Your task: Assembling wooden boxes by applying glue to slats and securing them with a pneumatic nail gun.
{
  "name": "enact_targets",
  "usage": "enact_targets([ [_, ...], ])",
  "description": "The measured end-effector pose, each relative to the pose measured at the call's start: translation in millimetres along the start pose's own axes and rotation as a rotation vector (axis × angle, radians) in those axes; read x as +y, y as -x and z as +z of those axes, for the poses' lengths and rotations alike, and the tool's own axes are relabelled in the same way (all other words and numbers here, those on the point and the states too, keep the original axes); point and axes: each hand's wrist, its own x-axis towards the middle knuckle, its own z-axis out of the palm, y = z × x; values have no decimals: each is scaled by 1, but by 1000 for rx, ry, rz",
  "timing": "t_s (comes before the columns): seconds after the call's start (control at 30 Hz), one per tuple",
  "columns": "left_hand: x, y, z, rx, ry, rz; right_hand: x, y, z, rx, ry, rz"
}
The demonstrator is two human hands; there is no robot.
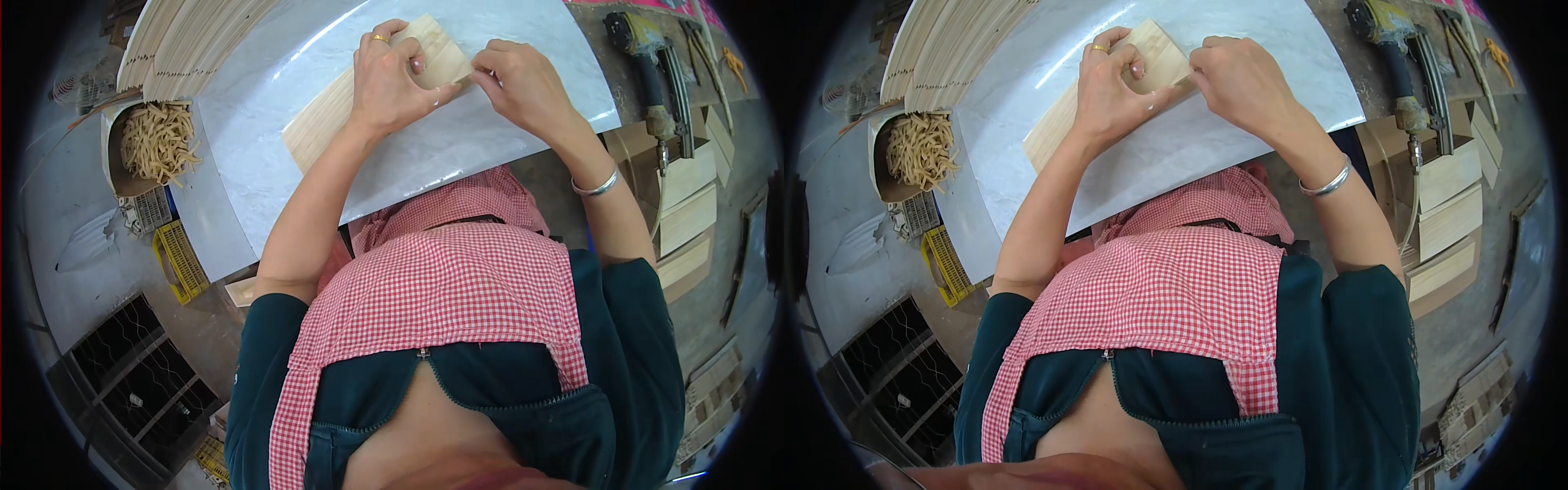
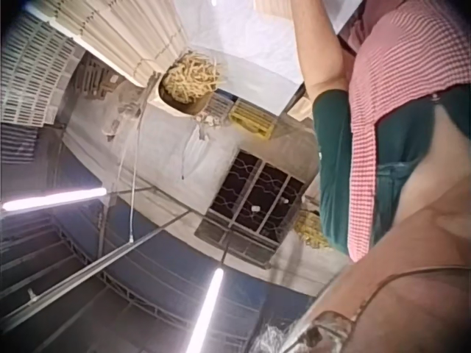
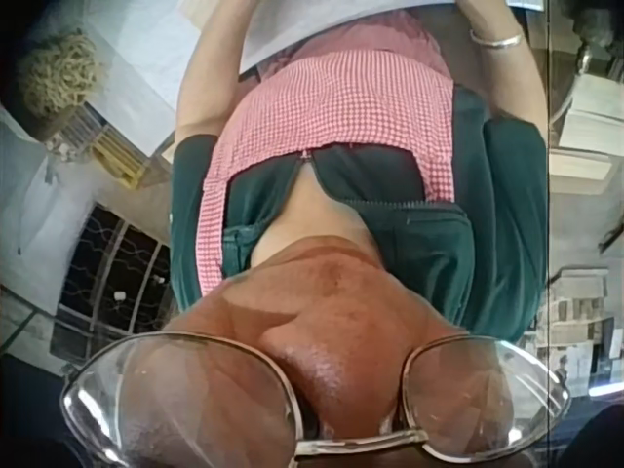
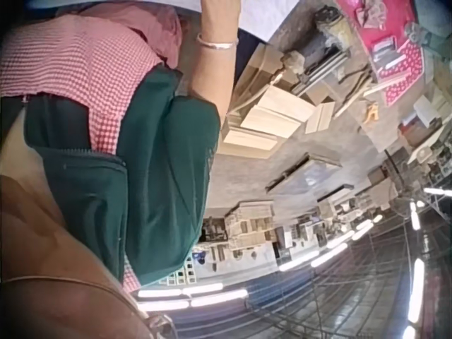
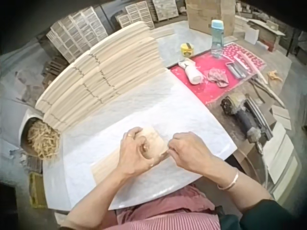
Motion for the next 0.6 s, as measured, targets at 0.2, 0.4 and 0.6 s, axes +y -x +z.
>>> enact_targets([
  [0.2,1,4,-2,-7,-54,13,7,-3,6,-21,23,-123],
  [0.4,0,6,-3,13,-79,66,12,1,10,12,73,-238],
  [0.6,10,-2,-3,10,-106,97,18,8,2,50,-23,-212],
])
